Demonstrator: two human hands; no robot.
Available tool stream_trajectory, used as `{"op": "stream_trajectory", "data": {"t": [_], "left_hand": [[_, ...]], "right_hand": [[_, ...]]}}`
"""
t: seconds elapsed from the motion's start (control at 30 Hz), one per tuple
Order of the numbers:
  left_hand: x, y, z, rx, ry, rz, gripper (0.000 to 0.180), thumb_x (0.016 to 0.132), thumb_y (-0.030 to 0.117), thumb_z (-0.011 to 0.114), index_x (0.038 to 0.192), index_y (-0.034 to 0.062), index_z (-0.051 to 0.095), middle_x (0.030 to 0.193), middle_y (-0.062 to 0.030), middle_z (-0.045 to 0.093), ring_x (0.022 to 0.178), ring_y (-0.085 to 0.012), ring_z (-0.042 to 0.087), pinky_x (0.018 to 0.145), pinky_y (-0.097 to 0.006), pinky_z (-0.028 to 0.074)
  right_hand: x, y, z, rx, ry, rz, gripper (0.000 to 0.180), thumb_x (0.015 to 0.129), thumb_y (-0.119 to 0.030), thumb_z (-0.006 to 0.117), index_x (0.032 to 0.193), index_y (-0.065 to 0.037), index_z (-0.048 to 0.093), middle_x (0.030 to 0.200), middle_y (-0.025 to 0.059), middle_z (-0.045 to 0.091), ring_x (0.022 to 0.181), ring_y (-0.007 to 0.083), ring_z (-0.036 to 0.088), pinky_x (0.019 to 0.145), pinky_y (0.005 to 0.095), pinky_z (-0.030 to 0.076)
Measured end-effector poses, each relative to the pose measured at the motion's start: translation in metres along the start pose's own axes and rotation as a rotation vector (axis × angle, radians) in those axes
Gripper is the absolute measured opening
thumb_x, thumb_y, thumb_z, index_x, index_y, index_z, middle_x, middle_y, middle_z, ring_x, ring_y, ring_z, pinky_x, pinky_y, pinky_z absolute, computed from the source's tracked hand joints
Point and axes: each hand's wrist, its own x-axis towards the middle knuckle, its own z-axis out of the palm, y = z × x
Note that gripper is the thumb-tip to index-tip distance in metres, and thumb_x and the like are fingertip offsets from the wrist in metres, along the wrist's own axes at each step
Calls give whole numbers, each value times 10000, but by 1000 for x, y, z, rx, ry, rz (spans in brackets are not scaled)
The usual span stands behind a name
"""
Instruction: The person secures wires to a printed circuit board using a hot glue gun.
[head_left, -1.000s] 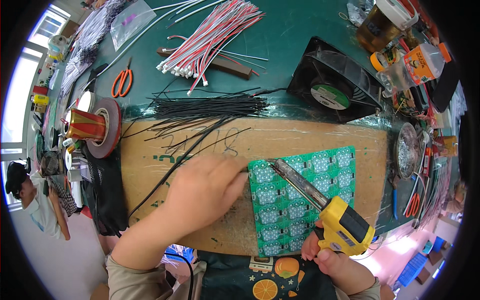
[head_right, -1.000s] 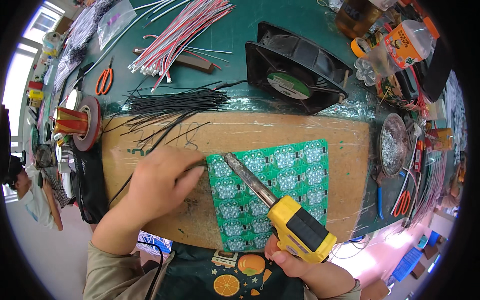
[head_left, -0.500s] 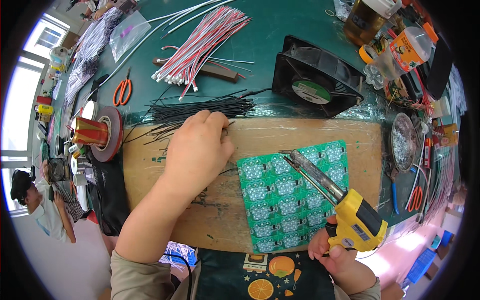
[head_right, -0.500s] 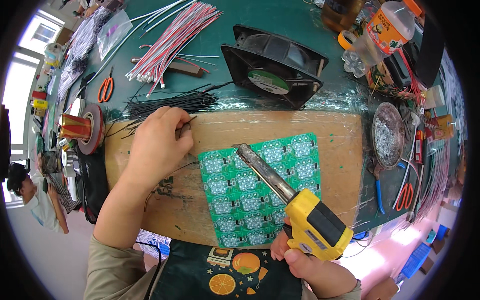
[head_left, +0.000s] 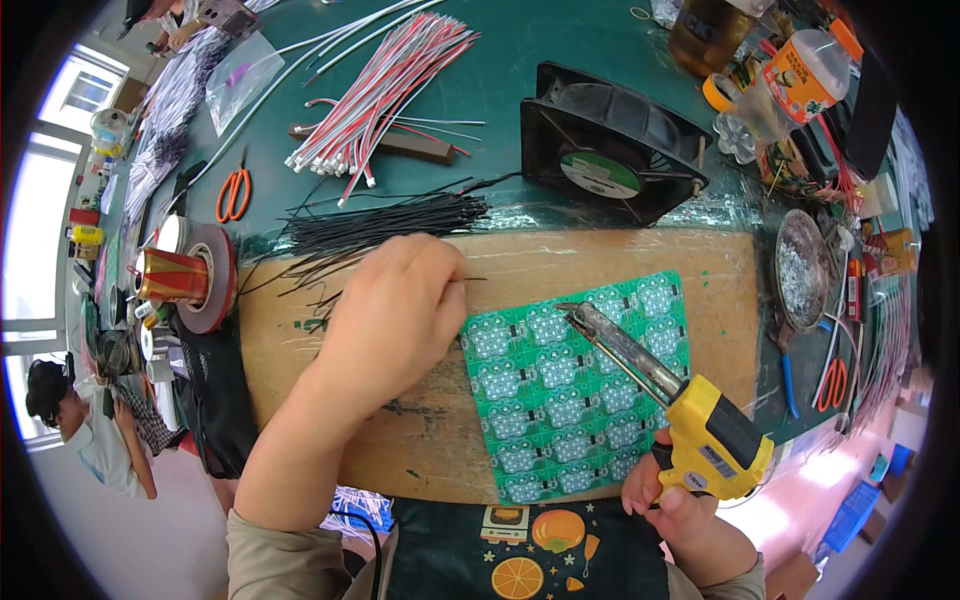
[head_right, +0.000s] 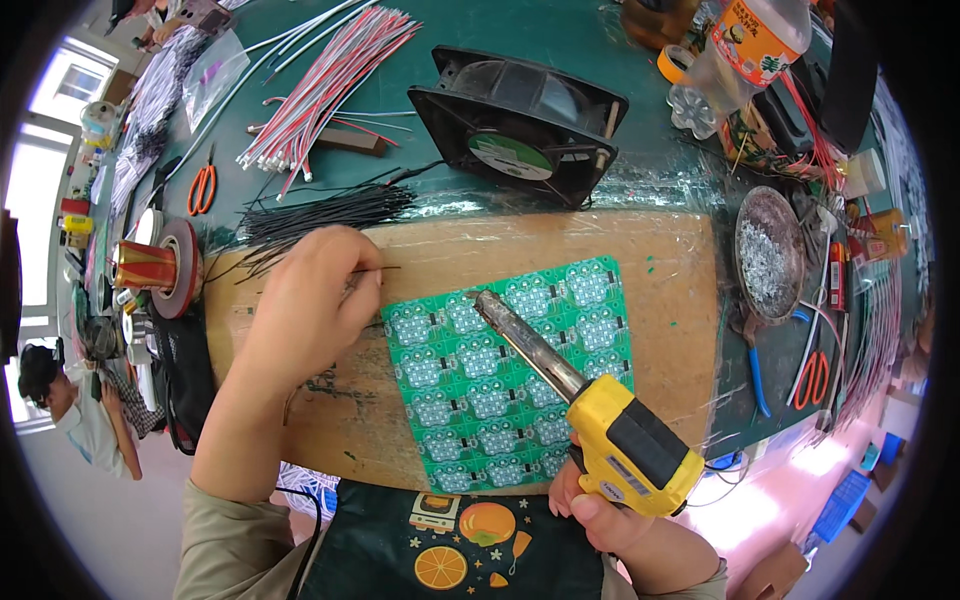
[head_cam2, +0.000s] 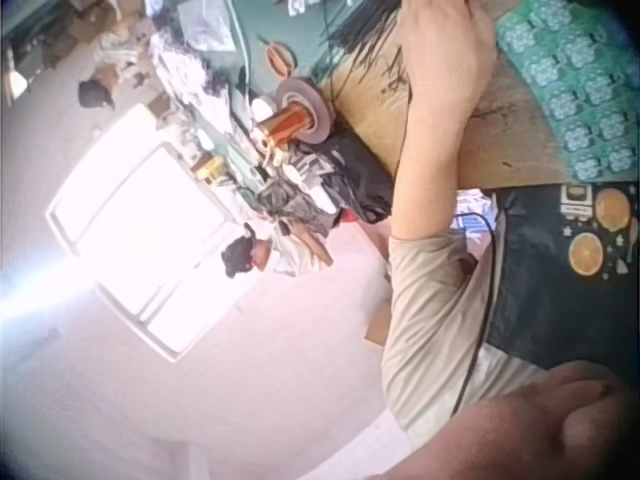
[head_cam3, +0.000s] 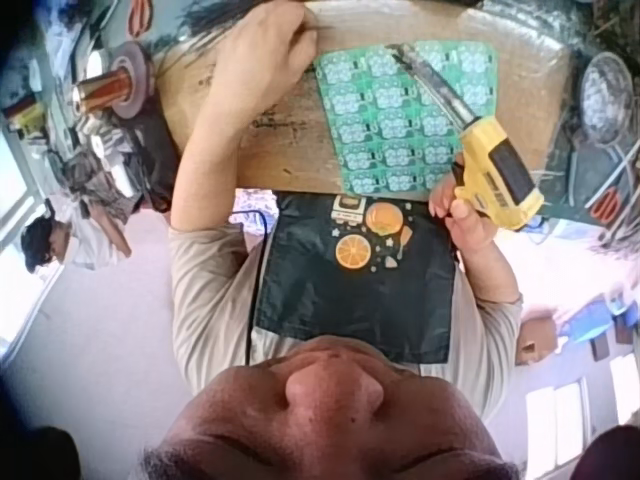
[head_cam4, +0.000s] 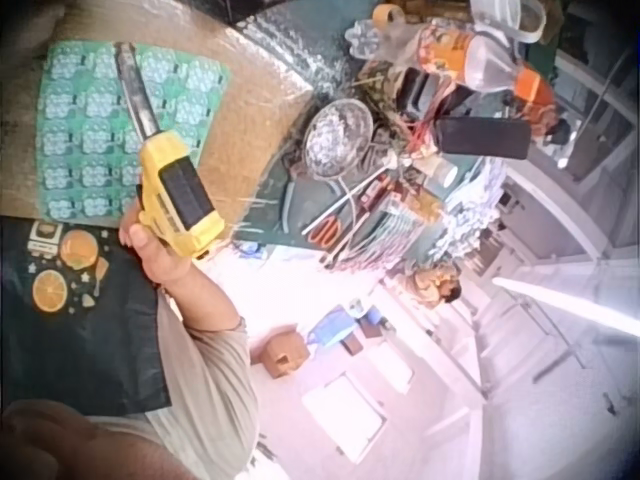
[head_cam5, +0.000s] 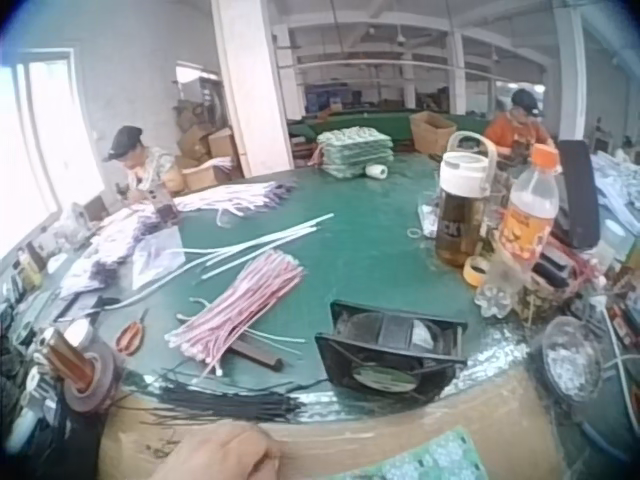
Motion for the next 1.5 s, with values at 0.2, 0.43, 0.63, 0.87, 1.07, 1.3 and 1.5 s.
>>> {"op": "stream_trajectory", "data": {"t": [0.2, 0.43, 0.63, 0.87, 1.07, 1.3, 1.5], "left_hand": [[-13, 20, 16, -74, 111, 206, 198, 695, -12, 656, 884, 42, 632, 825, -91, 612, 753, -287, 587, 668, -383, 475], [-24, 14, 30, 20, 134, 300, 258, 631, -1, 687, 878, 63, 645, 805, -45, 599, 737, -231, 584, 648, -345, 470], [-30, 10, 31, 54, 110, 361, 251, 652, 94, 620, 899, 50, 626, 854, -42, 563, 774, -211, 568, 684, -330, 463], [-28, 12, 28, 28, 95, 336, 294, 593, 26, 678, 883, 65, 645, 830, -32, 587, 755, -209, 598, 642, -323, 466], [-27, 13, 29, 15, 113, 337, 295, 594, 23, 680, 885, 60, 645, 832, -36, 587, 753, -210, 600, 635, -321, 469], [-27, 13, 30, 16, 121, 340, 292, 592, 14, 682, 879, 51, 642, 824, -43, 588, 747, -213, 603, 643, -323, 480], [-26, 15, 29, 34, 118, 339, 287, 597, 7, 681, 877, 52, 638, 823, -42, 585, 744, -211, 600, 638, -326, 477]], "right_hand": [[-2, -3, 0, -105, 15, 27, 707, 794, -287, 756, 1340, -36, 383, 683, 46, 483, 564, 174, 500, 536, 341, 467], [-1, 1, -2, -209, 29, 46, 717, 779, -300, 767, 1327, -31, 391, 690, 49, 494, 574, 168, 497, 544, 338, 464], [-3, 2, -10, -374, -56, 128, 676, 786, -288, 757, 1287, -19, 393, 685, 45, 498, 583, 157, 498, 558, 332, 467], [0, 4, -9, -376, -28, 185, 648, 794, -275, 745, 1284, -31, 398, 673, 36, 485, 582, 144, 477, 568, 316, 453], [-2, 7, -11, -406, -30, 155, 579, 808, -253, 733, 1252, -31, 434, 681, 47, 499, 585, 147, 477, 568, 318, 451], [0, 6, -11, -447, -54, 111, 526, 823, -242, 721, 1214, -20, 448, 684, 56, 505, 572, 148, 477, 547, 317, 455], [1, 8, -12, -432, -47, 96, 508, 823, -248, 720, 1188, -9, 459, 680, 57, 505, 561, 161, 495, 538, 321, 462]]}}
